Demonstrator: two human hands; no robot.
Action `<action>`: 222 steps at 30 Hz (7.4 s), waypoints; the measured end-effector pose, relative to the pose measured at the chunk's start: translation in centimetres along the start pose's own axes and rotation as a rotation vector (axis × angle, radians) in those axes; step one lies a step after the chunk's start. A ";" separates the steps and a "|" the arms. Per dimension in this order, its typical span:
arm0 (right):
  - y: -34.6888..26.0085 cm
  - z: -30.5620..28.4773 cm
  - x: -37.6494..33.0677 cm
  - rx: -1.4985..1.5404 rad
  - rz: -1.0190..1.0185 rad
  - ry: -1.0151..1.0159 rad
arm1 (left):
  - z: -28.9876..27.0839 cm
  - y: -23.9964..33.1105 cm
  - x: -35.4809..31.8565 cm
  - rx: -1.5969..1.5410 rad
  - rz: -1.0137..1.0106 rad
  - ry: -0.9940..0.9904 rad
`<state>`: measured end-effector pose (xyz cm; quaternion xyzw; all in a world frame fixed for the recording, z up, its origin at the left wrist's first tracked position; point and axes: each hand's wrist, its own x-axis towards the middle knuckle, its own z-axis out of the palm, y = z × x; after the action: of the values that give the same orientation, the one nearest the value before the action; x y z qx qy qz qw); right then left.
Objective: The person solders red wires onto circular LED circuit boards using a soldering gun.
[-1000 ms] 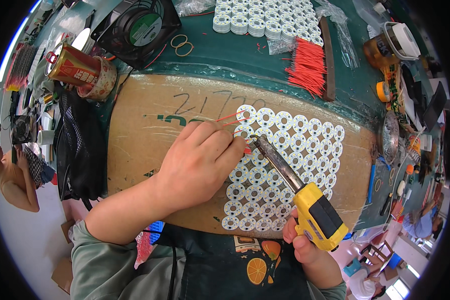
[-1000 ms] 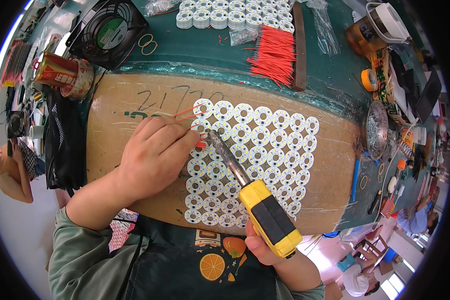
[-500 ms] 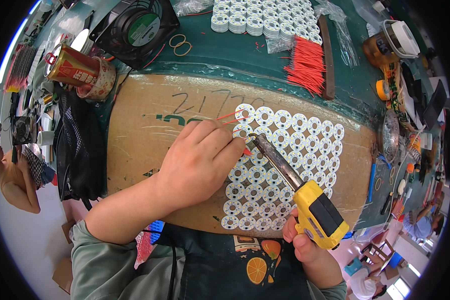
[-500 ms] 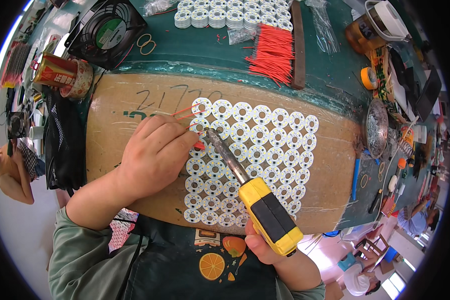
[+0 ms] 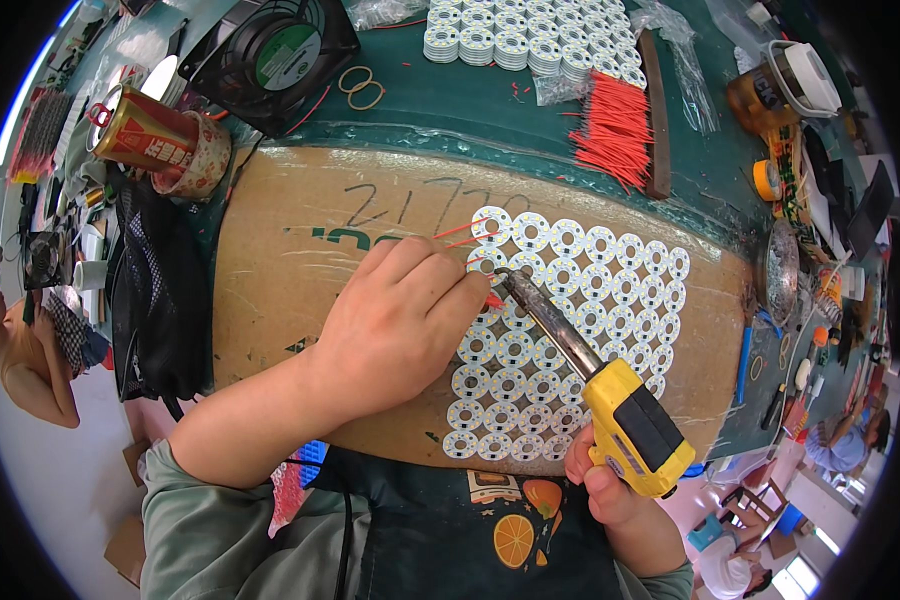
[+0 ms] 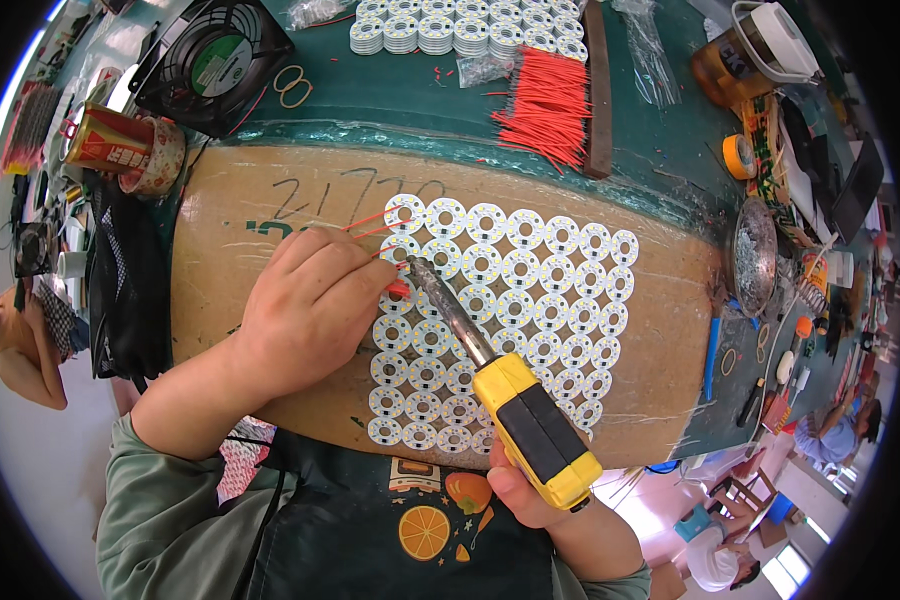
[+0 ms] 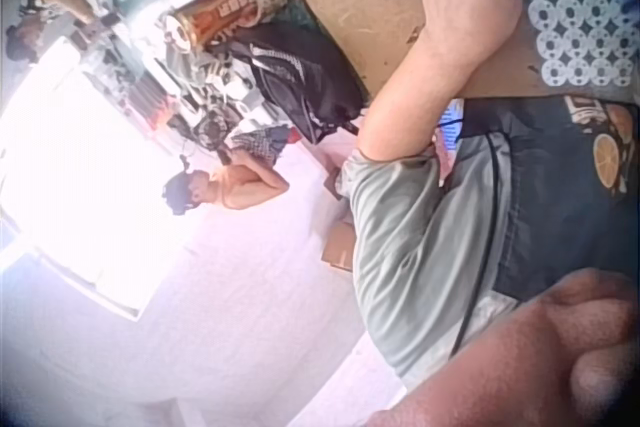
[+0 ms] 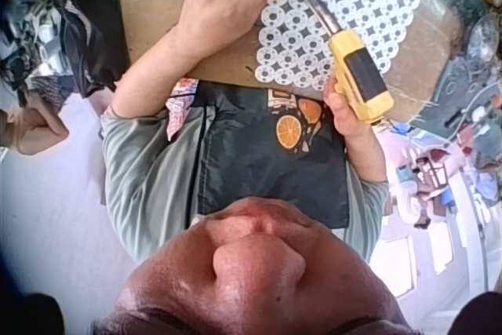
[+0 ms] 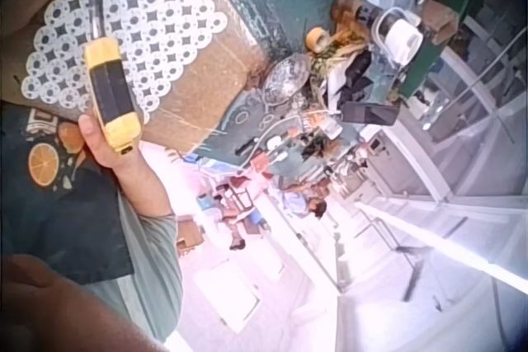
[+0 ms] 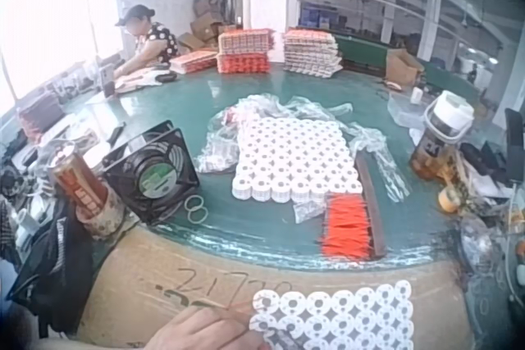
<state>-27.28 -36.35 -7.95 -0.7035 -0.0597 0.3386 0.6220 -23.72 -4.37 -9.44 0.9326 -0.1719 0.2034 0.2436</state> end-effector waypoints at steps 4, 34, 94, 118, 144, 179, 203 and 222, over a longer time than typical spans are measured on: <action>0.0 -0.1 -0.1 0.035 0.016 0.007 | -0.2 0.1 0.0 0.006 -0.017 -0.010; -1.3 0.6 -0.8 0.013 -0.132 -0.021 | -1.0 1.5 -1.6 0.031 -0.084 0.015; -0.5 0.0 -2.1 -0.090 -0.091 -0.003 | -0.9 1.8 -2.3 -0.026 -0.015 -0.087; -1.7 0.6 -2.2 0.310 -0.019 -0.095 | -1.5 2.5 -1.8 -0.019 -0.063 -0.040; -1.0 0.4 -2.5 0.221 0.106 -0.125 | -2.0 3.6 -3.7 0.002 -0.104 -0.065; -0.6 0.4 -3.9 0.293 -0.001 -0.008 | -2.9 3.9 -3.8 -0.085 -0.064 -0.005; 0.0 -0.7 -4.0 -0.122 0.000 -0.179 | -2.0 4.3 -3.8 -0.091 -0.089 -0.080; -0.9 -0.1 -4.0 0.219 0.002 -0.043 | -1.7 4.6 -3.7 -0.060 -0.113 -0.091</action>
<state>-29.98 -38.23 -5.54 -0.6242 -0.0350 0.3587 0.6932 -29.31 -6.42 -8.02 0.9413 -0.1360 0.1414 0.2746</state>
